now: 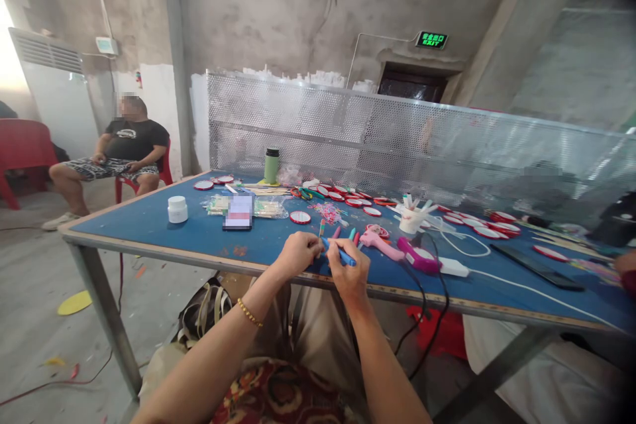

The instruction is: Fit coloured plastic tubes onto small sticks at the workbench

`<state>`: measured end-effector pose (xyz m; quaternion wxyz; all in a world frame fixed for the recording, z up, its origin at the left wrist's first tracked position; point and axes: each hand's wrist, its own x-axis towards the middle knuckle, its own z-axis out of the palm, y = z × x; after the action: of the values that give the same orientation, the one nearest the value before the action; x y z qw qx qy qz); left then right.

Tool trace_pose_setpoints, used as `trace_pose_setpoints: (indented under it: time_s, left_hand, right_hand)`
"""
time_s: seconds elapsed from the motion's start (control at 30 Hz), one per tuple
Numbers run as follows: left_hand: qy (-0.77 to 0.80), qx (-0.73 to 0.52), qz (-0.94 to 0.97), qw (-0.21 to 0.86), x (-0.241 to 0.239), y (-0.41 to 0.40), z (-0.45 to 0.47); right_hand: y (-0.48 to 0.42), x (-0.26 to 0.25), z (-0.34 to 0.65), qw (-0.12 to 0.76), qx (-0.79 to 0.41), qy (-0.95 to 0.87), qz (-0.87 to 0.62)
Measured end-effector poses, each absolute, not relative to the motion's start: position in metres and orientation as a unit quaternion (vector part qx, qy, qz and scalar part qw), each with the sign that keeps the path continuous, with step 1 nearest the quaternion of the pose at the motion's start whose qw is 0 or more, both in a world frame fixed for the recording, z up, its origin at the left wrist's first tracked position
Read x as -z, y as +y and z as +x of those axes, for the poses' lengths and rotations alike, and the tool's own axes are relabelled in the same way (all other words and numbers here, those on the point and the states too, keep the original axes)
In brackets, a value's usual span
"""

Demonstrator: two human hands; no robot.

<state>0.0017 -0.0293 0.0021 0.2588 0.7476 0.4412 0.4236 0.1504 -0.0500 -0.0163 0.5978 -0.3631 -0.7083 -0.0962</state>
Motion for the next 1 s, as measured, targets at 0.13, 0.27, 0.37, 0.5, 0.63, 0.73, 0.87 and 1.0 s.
trace_pose_setpoints:
  time_s: [0.13,0.27,0.37,0.5,0.63,0.73,0.87,1.0]
  left_hand:
    - [0.445,-0.421,0.750,0.251,-0.0022,-0.0292,0.0016]
    - [0.445,-0.422,0.750,0.248,-0.0019,-0.0294,0.0017]
    - [0.445,-0.423,0.748,0.254,-0.0014,-0.0294,0.0019]
    - [0.450,-0.422,0.744,0.258,-0.0010,-0.0296,0.0020]
    - [0.449,-0.424,0.745,0.254,-0.0007,-0.0294,0.0019]
    - [0.442,-0.425,0.748,0.254,-0.0005,-0.0286,0.0017]
    - [0.443,-0.424,0.748,0.255,-0.0011,-0.0287,0.0015]
    - [0.444,-0.424,0.745,0.262,-0.0025,-0.0305,0.0014]
  right_hand:
    - [-0.0501,0.0158,0.1504,0.597,0.101,-0.709,-0.361]
    - [-0.0506,0.0158,0.1504,0.594,0.097,-0.712,-0.361]
    - [-0.0503,0.0168,0.1506,0.595,0.098,-0.709,-0.366]
    - [-0.0496,0.0178,0.1507,0.611,0.098,-0.694,-0.369]
    - [-0.0490,0.0174,0.1502,0.612,0.109,-0.693,-0.366]
    - [-0.0484,0.0166,0.1497,0.610,0.118,-0.695,-0.362]
    - [-0.0483,0.0158,0.1493,0.610,0.116,-0.694,-0.365]
    - [-0.0494,0.0152,0.1497,0.608,0.113,-0.695,-0.366]
